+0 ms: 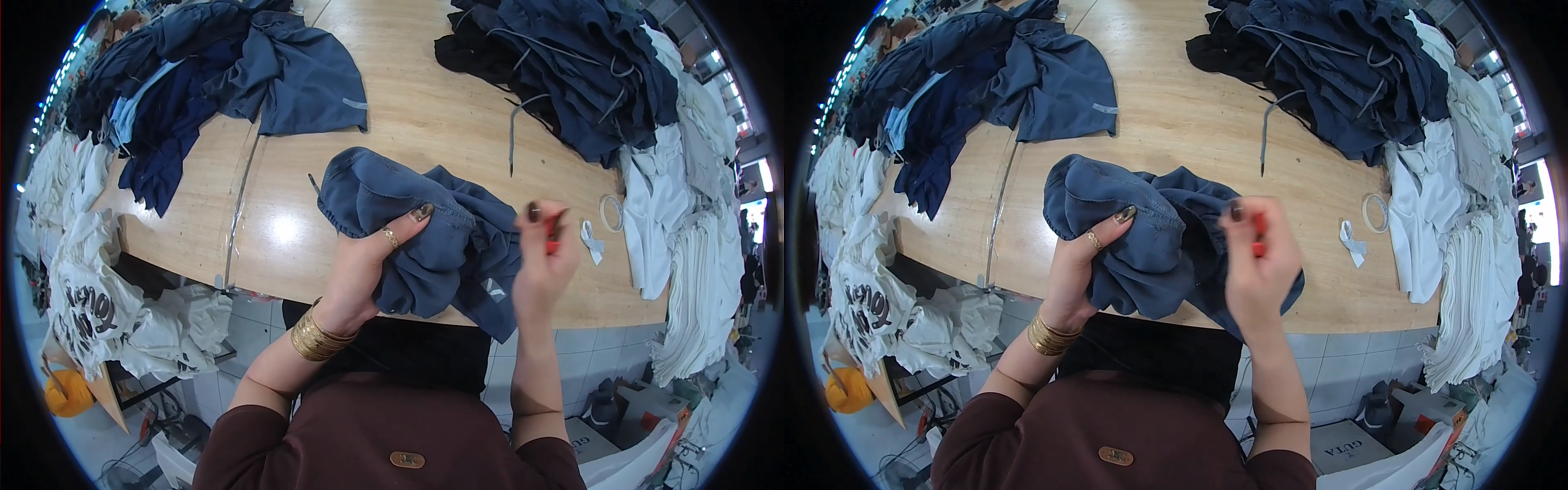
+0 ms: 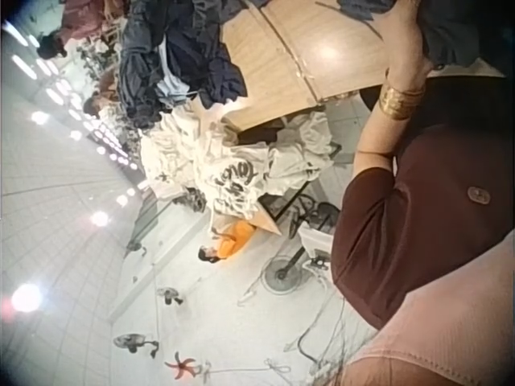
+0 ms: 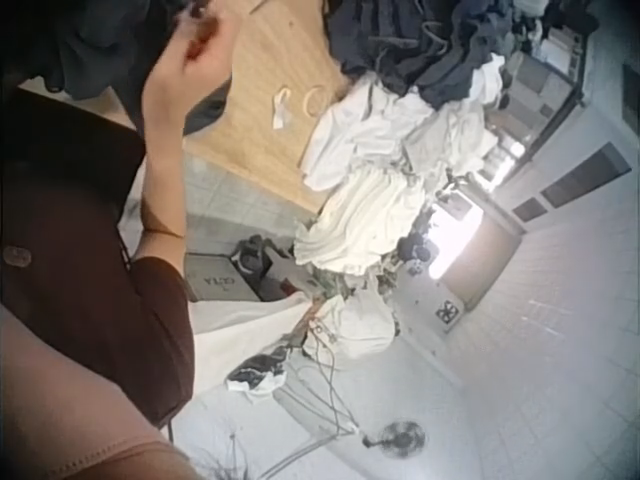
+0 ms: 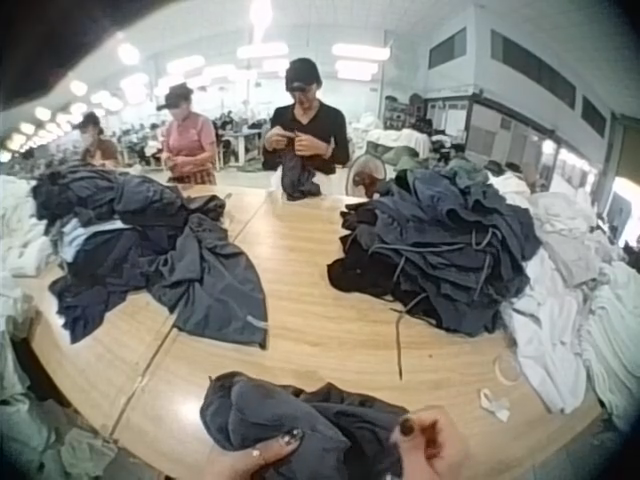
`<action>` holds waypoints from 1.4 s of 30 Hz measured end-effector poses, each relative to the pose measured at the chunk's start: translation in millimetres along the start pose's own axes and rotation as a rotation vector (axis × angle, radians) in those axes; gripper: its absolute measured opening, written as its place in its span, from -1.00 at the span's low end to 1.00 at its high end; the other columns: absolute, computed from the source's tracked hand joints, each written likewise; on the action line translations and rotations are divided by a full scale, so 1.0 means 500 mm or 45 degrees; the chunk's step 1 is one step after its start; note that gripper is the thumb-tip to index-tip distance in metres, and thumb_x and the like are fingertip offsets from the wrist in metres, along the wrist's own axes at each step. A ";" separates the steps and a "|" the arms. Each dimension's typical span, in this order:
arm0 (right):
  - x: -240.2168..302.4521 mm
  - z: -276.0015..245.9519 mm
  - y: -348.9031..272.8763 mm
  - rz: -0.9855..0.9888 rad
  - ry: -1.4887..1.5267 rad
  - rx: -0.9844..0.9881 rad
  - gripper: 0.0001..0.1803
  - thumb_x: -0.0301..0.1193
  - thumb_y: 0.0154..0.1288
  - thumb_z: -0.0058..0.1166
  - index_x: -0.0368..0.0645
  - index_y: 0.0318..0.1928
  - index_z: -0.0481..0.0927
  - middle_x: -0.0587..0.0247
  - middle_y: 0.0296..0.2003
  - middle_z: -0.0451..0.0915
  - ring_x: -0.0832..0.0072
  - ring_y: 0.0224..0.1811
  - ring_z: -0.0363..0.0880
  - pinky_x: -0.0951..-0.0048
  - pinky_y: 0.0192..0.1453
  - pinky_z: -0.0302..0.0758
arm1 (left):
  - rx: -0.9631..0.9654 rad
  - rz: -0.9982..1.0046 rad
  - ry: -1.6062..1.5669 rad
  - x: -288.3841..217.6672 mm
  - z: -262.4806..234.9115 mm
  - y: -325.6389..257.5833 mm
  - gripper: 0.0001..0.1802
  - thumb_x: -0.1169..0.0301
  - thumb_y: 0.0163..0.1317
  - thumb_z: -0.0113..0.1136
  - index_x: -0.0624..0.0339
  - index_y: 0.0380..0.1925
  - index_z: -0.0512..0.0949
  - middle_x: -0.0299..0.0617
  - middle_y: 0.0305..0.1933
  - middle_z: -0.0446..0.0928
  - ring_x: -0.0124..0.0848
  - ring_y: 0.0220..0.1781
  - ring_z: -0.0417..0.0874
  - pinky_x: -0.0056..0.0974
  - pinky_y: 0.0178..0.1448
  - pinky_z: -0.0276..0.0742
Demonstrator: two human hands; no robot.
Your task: Trimming excess threads from the waistband and seams of a pair of blue shorts using snips.
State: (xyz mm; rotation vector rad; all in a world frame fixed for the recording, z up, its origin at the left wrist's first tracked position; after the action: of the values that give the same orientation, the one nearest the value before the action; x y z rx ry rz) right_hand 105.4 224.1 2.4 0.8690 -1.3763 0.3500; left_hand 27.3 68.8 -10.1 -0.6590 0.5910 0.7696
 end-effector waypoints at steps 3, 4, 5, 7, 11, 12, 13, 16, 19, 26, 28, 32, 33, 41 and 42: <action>-0.001 -0.020 0.012 -0.138 -0.393 0.102 -0.83 -0.61 0.11 0.16 -0.21 -0.26 0.52 0.32 -0.44 0.52 0.68 -0.50 0.39 0.70 -0.40 0.33 | 0.000 0.006 0.008 0.001 -0.002 0.000 -0.74 0.54 0.17 0.18 0.33 -0.12 0.50 -0.16 -0.14 0.58 -0.41 -0.14 0.62 -0.33 -0.02 0.56; 0.018 -0.011 0.008 -0.140 -0.548 0.169 -0.78 -0.61 0.08 0.19 -0.19 -0.22 0.55 0.30 -0.42 0.54 0.66 -0.50 0.42 0.67 -0.41 0.35 | -0.005 0.003 0.010 0.003 -0.002 0.000 -0.74 0.54 0.17 0.18 0.33 -0.12 0.50 -0.16 -0.14 0.58 -0.41 -0.14 0.62 -0.33 -0.02 0.56; 0.025 0.003 0.005 -0.279 -0.503 0.262 -0.69 -0.62 -0.01 0.23 -0.15 -0.18 0.59 0.24 -0.40 0.58 0.56 -0.49 0.50 0.61 -0.43 0.39 | -0.007 0.003 0.010 0.004 -0.002 0.000 -0.74 0.54 0.17 0.18 0.33 -0.12 0.50 -0.16 -0.14 0.58 -0.41 -0.14 0.62 -0.33 -0.02 0.56; 0.025 0.020 -0.005 -0.402 -0.458 0.418 -0.63 -0.68 -0.17 0.22 -0.15 -0.24 0.61 0.24 -0.44 0.58 0.46 -0.52 0.53 0.58 -0.45 0.40 | -0.025 0.013 0.021 0.006 -0.002 -0.001 -0.74 0.54 0.17 0.19 0.32 -0.12 0.50 -0.17 -0.14 0.58 -0.43 -0.13 0.61 -0.34 -0.03 0.55; 0.014 0.036 -0.012 -0.449 -0.393 0.461 -0.84 -0.66 0.03 0.21 -0.25 -0.32 0.61 0.26 -0.48 0.55 0.61 -0.51 0.47 0.68 -0.45 0.32 | -0.021 0.035 0.084 0.012 -0.005 -0.002 -0.73 0.55 0.15 0.20 0.31 -0.12 0.50 -0.19 -0.15 0.58 -0.45 -0.13 0.60 -0.35 -0.03 0.54; 0.011 0.035 -0.014 -0.406 -0.395 0.440 -0.87 -0.65 0.05 0.20 -0.27 -0.34 0.59 0.26 -0.49 0.54 0.63 -0.51 0.46 0.69 -0.45 0.31 | -0.037 0.035 0.089 0.015 -0.005 -0.001 -0.73 0.56 0.14 0.21 0.30 -0.12 0.50 -0.20 -0.15 0.58 -0.46 -0.13 0.60 -0.35 -0.03 0.54; 0.009 0.034 -0.014 -0.363 -0.398 0.418 -0.89 -0.65 0.07 0.20 -0.28 -0.35 0.57 0.26 -0.49 0.53 0.65 -0.51 0.44 0.70 -0.44 0.30 | -0.052 0.035 0.094 0.018 -0.005 0.000 -0.72 0.56 0.13 0.22 0.30 -0.12 0.51 -0.20 -0.15 0.58 -0.46 -0.14 0.60 -0.35 -0.03 0.53; -0.004 0.029 -0.016 -0.177 -0.328 0.403 -0.94 -0.54 0.25 0.08 -0.22 -0.28 0.48 0.43 -0.51 0.44 0.76 -0.53 0.29 0.76 -0.42 0.23 | -0.044 0.061 0.123 0.016 0.003 -0.003 -0.72 0.56 0.13 0.23 0.30 -0.12 0.50 -0.19 -0.14 0.58 -0.45 -0.13 0.60 -0.35 -0.02 0.53; 0.008 0.022 -0.011 0.050 -0.001 0.187 -0.91 -0.50 0.31 0.05 -0.22 -0.23 0.44 0.47 -0.48 0.41 0.81 -0.48 0.25 0.76 -0.40 0.23 | -0.014 0.058 0.080 0.011 0.005 -0.004 -0.71 0.56 0.13 0.23 0.30 -0.12 0.50 -0.19 -0.13 0.58 -0.44 -0.12 0.60 -0.34 -0.01 0.52; 0.020 0.006 -0.012 -0.120 -0.323 0.233 -0.70 -0.47 0.06 0.30 -0.25 -0.24 0.47 0.22 -0.39 0.53 0.61 -0.45 0.47 0.64 -0.35 0.42 | -0.009 0.051 0.114 0.004 0.001 -0.005 -0.69 0.54 0.14 0.23 0.32 -0.10 0.49 -0.17 -0.11 0.57 -0.42 -0.09 0.59 -0.33 0.02 0.52; 0.014 0.004 -0.021 -0.204 -0.407 0.265 -0.66 -0.44 -0.02 0.35 -0.25 -0.24 0.50 0.20 -0.38 0.55 0.50 -0.44 0.53 0.57 -0.35 0.46 | -0.009 0.043 0.088 0.005 0.001 -0.004 -0.68 0.53 0.14 0.23 0.32 -0.09 0.48 -0.17 -0.10 0.56 -0.41 -0.08 0.59 -0.33 0.02 0.52; 0.012 0.004 -0.035 -0.348 -0.653 0.275 -0.66 -0.40 -0.02 0.35 -0.23 -0.25 0.52 0.21 -0.41 0.55 0.41 -0.47 0.52 0.53 -0.40 0.43 | -0.045 0.039 0.085 0.006 0.001 -0.004 -0.69 0.53 0.14 0.23 0.31 -0.09 0.48 -0.17 -0.10 0.56 -0.41 -0.08 0.59 -0.32 0.01 0.52; 0.012 0.005 -0.036 -0.412 -0.696 0.267 -0.67 -0.39 -0.02 0.35 -0.22 -0.26 0.51 0.21 -0.42 0.55 0.40 -0.48 0.52 0.52 -0.41 0.42 | -0.041 0.048 0.071 0.008 0.001 -0.004 -0.69 0.54 0.14 0.23 0.31 -0.09 0.48 -0.16 -0.10 0.57 -0.41 -0.08 0.59 -0.33 0.01 0.52; 0.015 0.017 -0.042 -0.368 -0.718 0.199 -0.67 -0.39 -0.01 0.35 -0.23 -0.27 0.50 0.20 -0.43 0.56 0.38 -0.48 0.53 0.52 -0.41 0.43 | -0.037 0.069 0.046 0.012 0.004 -0.005 -0.70 0.54 0.15 0.22 0.32 -0.09 0.48 -0.16 -0.10 0.57 -0.42 -0.10 0.60 -0.34 0.00 0.53; 0.015 0.019 -0.044 -0.374 -0.709 0.176 -0.67 -0.40 -0.01 0.35 -0.23 -0.27 0.50 0.20 -0.43 0.56 0.38 -0.48 0.54 0.53 -0.41 0.44 | -0.043 0.063 0.044 0.013 0.004 -0.005 -0.70 0.54 0.15 0.22 0.32 -0.09 0.48 -0.16 -0.10 0.57 -0.41 -0.10 0.60 -0.34 0.00 0.53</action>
State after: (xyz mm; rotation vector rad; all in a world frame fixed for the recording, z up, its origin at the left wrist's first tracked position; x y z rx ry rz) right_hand 115.3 201.3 1.6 1.3315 -1.7118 -0.0338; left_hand 33.4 71.7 -12.6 -0.6924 0.6289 0.8173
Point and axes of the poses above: each hand's wrist, its own y-axis towards the middle knuckle, its own z-axis out of the palm, x = y × z, the point moved 2 cm from there along y, towards the middle knuckle
